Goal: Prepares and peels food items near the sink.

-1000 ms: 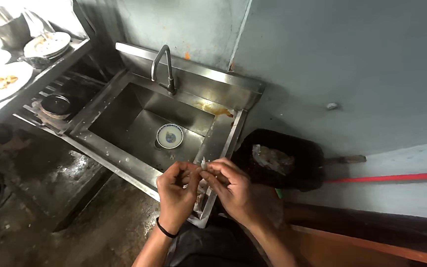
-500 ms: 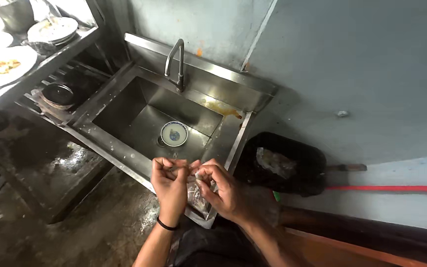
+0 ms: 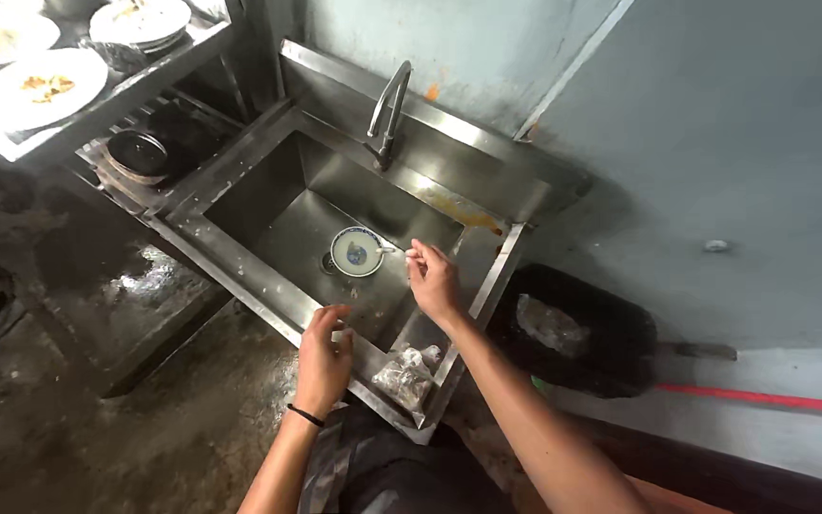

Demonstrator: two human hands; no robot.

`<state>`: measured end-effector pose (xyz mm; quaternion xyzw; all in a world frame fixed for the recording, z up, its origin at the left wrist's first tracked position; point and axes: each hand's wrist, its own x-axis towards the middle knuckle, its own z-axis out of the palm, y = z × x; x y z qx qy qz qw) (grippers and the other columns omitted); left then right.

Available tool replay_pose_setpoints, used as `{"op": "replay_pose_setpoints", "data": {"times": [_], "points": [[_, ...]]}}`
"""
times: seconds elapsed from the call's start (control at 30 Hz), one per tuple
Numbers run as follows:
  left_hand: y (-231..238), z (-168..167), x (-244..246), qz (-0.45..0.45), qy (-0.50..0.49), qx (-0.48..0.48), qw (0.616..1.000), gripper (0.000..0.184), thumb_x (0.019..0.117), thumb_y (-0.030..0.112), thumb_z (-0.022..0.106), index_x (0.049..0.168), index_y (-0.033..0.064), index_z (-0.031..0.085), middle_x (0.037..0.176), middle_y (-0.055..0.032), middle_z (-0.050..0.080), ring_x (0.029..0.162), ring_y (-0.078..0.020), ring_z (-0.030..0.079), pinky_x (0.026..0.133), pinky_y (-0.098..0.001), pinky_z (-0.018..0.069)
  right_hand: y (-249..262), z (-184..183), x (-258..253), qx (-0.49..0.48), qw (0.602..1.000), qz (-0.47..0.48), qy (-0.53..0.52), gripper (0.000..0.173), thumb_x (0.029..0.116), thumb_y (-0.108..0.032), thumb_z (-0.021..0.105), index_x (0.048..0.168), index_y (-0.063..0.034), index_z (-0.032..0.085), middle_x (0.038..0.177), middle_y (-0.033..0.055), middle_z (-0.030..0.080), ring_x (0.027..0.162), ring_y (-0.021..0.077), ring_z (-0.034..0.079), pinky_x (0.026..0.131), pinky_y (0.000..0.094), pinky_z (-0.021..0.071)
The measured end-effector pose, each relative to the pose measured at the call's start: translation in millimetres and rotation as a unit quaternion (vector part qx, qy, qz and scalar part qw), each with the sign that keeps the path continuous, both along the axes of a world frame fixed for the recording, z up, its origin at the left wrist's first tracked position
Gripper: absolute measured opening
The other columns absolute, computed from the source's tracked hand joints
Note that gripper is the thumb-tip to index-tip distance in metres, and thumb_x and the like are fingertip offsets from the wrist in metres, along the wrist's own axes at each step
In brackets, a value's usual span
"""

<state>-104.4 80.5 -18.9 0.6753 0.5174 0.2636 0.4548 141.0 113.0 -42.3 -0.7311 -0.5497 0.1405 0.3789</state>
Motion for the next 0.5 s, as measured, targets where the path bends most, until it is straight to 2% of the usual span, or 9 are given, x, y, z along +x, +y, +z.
{"op": "replay_pose_setpoints", "data": {"times": [0.07, 0.13, 0.2, 0.23, 0.3, 0.37, 0.4, 0.43, 0.5], "points": [[-3, -16, 3, -0.066, 0.047, -0.015, 0.997, 0.027, 0.0949, 0.013, 0.067, 0.121, 0.0124, 0.071, 0.118, -0.0041, 0.069, 0.097, -0.0150, 0.070, 0.081, -0.0384, 0.0624, -5, 0, 4, -0.024, 1.000, 0.003, -0.011, 0.034, 0.1027, -0.011, 0.059, 0.134, 0.0010, 0.064, 0.115, 0.0157, 0.071, 0.099, 0.0226, 0.072, 0.091, 0.0405, 0.0606], [-12, -31, 11, -0.139, 0.079, -0.054, 0.986, 0.027, 0.0948, 0.027, 0.070, 0.118, 0.0138, 0.073, 0.112, -0.0041, 0.070, 0.098, -0.0168, 0.069, 0.088, -0.0416, 0.0601, -36, 9, 7, -0.066, 0.997, 0.032, -0.022, 0.026, 0.1033, -0.014, 0.061, 0.125, -0.0022, 0.069, 0.107, 0.0140, 0.072, 0.088, 0.0226, 0.072, 0.082, 0.0424, 0.0617], [-20, -41, 26, -0.211, 0.120, -0.091, 0.966, 0.041, 0.0895, 0.037, 0.076, 0.123, 0.0137, 0.071, 0.121, -0.0072, 0.069, 0.110, -0.0225, 0.067, 0.098, -0.0466, 0.0562, -74, 4, 18, -0.127, 0.989, 0.072, -0.020, 0.021, 0.1026, -0.018, 0.062, 0.118, -0.0083, 0.073, 0.103, 0.0084, 0.071, 0.084, 0.0194, 0.070, 0.077, 0.0414, 0.0615], [-23, -46, 34, -0.241, 0.139, -0.100, 0.955, 0.052, 0.0853, 0.038, 0.080, 0.131, 0.0146, 0.068, 0.129, -0.0085, 0.066, 0.120, -0.0252, 0.063, 0.102, -0.0483, 0.0535, -89, -7, 25, -0.168, 0.981, 0.097, -0.002, 0.024, 0.1023, -0.021, 0.062, 0.122, -0.0121, 0.073, 0.108, 0.0050, 0.071, 0.091, 0.0175, 0.070, 0.082, 0.0409, 0.0609], [-34, -64, 46, -0.280, 0.148, -0.083, 0.945, 0.077, 0.0750, 0.039, 0.087, 0.144, 0.0210, 0.059, 0.142, -0.0088, 0.056, 0.131, -0.0295, 0.054, 0.106, -0.0504, 0.0504, -116, -27, 34, -0.270, 0.949, 0.160, 0.039, 0.040, 0.1006, -0.029, 0.063, 0.139, -0.0198, 0.065, 0.133, 0.0002, 0.066, 0.122, 0.0178, 0.061, 0.106, 0.0443, 0.0506], [-40, -79, 58, -0.291, 0.132, -0.066, 0.945, 0.090, 0.0718, 0.042, 0.090, 0.152, 0.0278, 0.050, 0.150, -0.0088, 0.049, 0.135, -0.0323, 0.048, 0.106, -0.0521, 0.0493, -135, -35, 34, -0.318, 0.931, 0.175, 0.041, 0.047, 0.0965, -0.032, 0.067, 0.142, -0.0181, 0.062, 0.137, 0.0019, 0.063, 0.128, 0.0202, 0.056, 0.111, 0.0449, 0.0441], [-41, -85, 61, -0.293, 0.114, -0.060, 0.947, 0.088, 0.0753, 0.043, 0.087, 0.153, 0.0297, 0.048, 0.150, -0.0091, 0.049, 0.136, -0.0324, 0.048, 0.107, -0.0520, 0.0490, -143, -38, 33, -0.318, 0.933, 0.163, 0.039, 0.045, 0.0954, -0.031, 0.068, 0.137, -0.0157, 0.064, 0.133, 0.0035, 0.064, 0.126, 0.0207, 0.057, 0.110, 0.0434, 0.0452], [-42, -90, 63, -0.292, 0.088, -0.059, 0.950, 0.077, 0.0812, 0.044, 0.084, 0.150, 0.0288, 0.053, 0.147, -0.0093, 0.051, 0.133, -0.0313, 0.050, 0.107, -0.0509, 0.0489, -151, -40, 31, -0.305, 0.940, 0.144, 0.040, 0.039, 0.0950, -0.030, 0.068, 0.130, -0.0136, 0.067, 0.127, 0.0049, 0.065, 0.121, 0.0208, 0.060, 0.107, 0.0423, 0.0490], [-40, -100, 65, -0.287, 0.037, -0.069, 0.955, 0.037, 0.0909, 0.030, 0.076, 0.124, 0.0148, 0.072, 0.132, -0.0114, 0.062, 0.126, -0.0285, 0.056, 0.108, -0.0470, 0.0481, -162, -43, 30, -0.289, 0.946, 0.138, 0.044, 0.031, 0.0960, -0.034, 0.066, 0.122, -0.0167, 0.071, 0.122, 0.0019, 0.067, 0.119, 0.0184, 0.060, 0.106, 0.0411, 0.0489]]}}
